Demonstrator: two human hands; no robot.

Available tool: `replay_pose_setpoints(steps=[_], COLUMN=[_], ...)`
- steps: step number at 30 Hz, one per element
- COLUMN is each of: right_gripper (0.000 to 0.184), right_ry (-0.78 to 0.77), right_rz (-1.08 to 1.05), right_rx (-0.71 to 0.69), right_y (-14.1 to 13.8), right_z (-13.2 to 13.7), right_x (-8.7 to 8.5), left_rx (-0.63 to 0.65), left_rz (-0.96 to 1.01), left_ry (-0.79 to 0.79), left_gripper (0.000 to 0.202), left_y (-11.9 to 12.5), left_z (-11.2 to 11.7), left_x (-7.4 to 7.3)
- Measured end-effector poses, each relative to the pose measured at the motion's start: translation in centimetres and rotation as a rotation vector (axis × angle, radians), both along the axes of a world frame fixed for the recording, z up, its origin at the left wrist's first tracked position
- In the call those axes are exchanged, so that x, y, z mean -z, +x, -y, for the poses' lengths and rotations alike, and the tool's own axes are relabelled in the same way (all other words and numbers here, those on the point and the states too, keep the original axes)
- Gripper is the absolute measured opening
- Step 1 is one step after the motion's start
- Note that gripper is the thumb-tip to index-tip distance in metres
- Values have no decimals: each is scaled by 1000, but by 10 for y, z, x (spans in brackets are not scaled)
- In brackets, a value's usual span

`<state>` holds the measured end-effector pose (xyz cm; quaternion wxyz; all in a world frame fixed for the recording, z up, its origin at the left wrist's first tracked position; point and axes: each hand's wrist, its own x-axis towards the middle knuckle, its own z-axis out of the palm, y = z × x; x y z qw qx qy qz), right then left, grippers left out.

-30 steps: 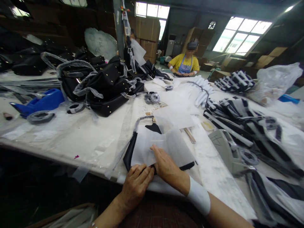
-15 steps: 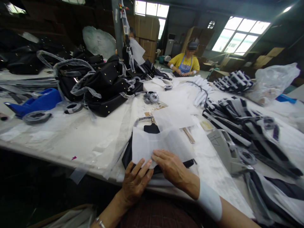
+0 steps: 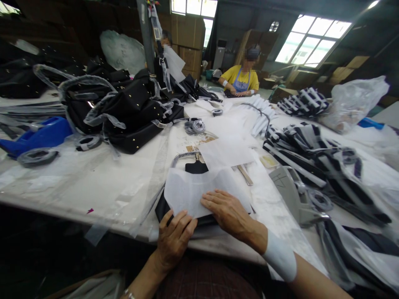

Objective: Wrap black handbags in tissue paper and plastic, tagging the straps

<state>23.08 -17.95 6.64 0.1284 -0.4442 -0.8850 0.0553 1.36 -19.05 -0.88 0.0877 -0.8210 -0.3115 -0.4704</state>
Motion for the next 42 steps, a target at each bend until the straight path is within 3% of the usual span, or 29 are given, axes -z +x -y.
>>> replay_pose_setpoints(steps=[7, 12, 14, 19, 21, 26, 32, 36, 42], right_gripper=[43, 95, 94, 72, 69, 80, 91, 97, 99], right_ry=[-59, -96, -124, -149, -147, -165, -67, -32, -84], right_rz=[61, 95, 130, 134, 116, 82, 100, 100, 57], right_rx=[-29, -53, -46, -22, -19, -14, 46, 67, 45], right_y=[-1, 8, 8, 3, 4, 7, 5, 6, 12], right_z=[8, 7, 4, 4, 5, 7, 8, 7, 3], right_x=[-1, 4, 9, 16, 16, 15, 29, 39, 37], left_rx=[-72, -34, -45, -149, -132, 34, 82, 112, 84], left_rz=[-54, -48, -89, -372, -424, -325, -344, -331, -326], left_ry=[0, 13, 8, -69, -51, -56, -175, -224, -248], left_gripper=[31, 27, 23, 26, 26, 23, 37, 47, 41], left_y=[3, 4, 8, 24, 31, 38, 29, 26, 28], left_z=[0, -8, -9, -5, -7, -16, -14, -13, -13], left_x=[9, 4, -4, -30, -34, -23, -8, -7, -9])
